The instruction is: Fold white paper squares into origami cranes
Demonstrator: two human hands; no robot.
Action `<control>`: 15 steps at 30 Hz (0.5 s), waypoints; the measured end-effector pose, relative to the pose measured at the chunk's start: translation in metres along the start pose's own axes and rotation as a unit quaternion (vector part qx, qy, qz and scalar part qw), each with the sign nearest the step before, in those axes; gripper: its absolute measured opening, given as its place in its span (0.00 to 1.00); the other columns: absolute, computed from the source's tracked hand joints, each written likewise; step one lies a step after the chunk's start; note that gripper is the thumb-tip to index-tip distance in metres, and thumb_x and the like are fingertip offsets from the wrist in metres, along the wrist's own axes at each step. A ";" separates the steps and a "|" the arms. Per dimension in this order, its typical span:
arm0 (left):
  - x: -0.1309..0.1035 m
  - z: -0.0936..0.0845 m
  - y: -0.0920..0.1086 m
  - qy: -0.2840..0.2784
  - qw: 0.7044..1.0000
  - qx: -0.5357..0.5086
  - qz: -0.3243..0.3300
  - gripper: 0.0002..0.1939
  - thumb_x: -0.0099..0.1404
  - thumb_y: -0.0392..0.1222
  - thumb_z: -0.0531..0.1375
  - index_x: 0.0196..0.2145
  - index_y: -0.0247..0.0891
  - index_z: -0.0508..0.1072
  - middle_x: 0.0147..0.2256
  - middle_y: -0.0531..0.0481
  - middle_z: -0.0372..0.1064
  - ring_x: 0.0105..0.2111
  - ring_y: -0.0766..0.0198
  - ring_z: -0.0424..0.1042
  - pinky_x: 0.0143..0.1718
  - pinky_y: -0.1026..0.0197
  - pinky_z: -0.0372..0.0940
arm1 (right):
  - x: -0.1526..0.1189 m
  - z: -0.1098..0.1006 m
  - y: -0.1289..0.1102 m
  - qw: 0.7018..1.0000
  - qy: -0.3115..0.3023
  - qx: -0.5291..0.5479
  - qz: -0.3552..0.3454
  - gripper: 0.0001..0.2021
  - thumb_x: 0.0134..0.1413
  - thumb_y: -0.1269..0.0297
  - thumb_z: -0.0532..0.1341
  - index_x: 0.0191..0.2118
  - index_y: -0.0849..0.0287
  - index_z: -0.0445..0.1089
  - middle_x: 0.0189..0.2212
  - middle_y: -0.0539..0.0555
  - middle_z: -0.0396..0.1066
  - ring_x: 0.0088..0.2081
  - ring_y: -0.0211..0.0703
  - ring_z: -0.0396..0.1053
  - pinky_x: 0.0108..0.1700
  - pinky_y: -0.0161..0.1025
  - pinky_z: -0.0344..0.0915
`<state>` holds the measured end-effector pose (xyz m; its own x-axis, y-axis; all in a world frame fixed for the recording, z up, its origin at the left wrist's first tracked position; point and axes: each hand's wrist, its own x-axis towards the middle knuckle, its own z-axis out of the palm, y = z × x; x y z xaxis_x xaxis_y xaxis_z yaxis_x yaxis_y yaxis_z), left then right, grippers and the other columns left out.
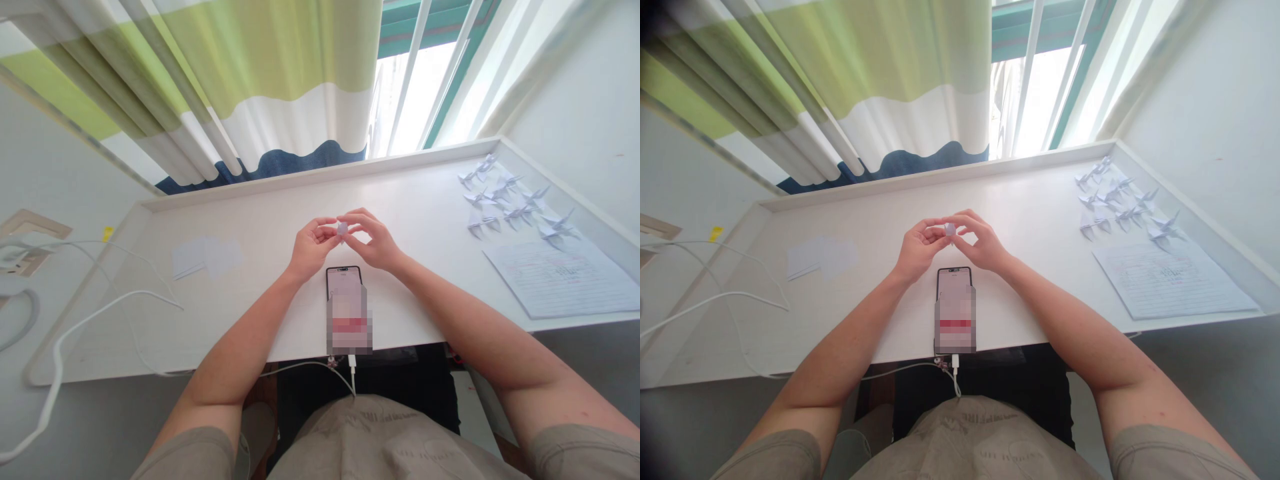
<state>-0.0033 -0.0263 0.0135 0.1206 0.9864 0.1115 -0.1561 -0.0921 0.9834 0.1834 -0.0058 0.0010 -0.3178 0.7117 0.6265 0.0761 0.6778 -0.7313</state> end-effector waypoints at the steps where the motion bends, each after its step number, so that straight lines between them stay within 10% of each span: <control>1: 0.000 0.000 0.000 -0.004 1.000 0.008 0.003 0.26 0.55 0.49 0.80 0.46 0.39 0.77 0.37 0.49 0.82 0.39 0.60 0.81 0.51 0.51 0.74 | 0.000 -0.001 -0.002 1.000 -0.007 -0.004 0.000 0.12 0.69 0.62 0.64 0.55 0.47 0.76 0.48 0.55 0.75 0.49 0.46 0.76 0.48 0.49 0.80; 15: -0.002 0.000 -0.001 -0.041 0.999 0.018 0.013 0.23 0.57 0.48 0.78 0.46 0.41 0.78 0.36 0.50 0.81 0.38 0.62 0.80 0.50 0.52 0.73 | -0.001 -0.009 0.001 0.990 -0.006 0.113 0.081 0.14 0.64 0.49 0.69 0.47 0.52 0.77 0.41 0.53 0.79 0.43 0.46 0.77 0.47 0.49 0.77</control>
<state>-0.0034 -0.0283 0.0122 0.1977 0.9690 0.1479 -0.1255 -0.1246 0.9842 0.1923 -0.0042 0.0027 -0.3298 0.8047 0.4937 -0.0868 0.4949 -0.8646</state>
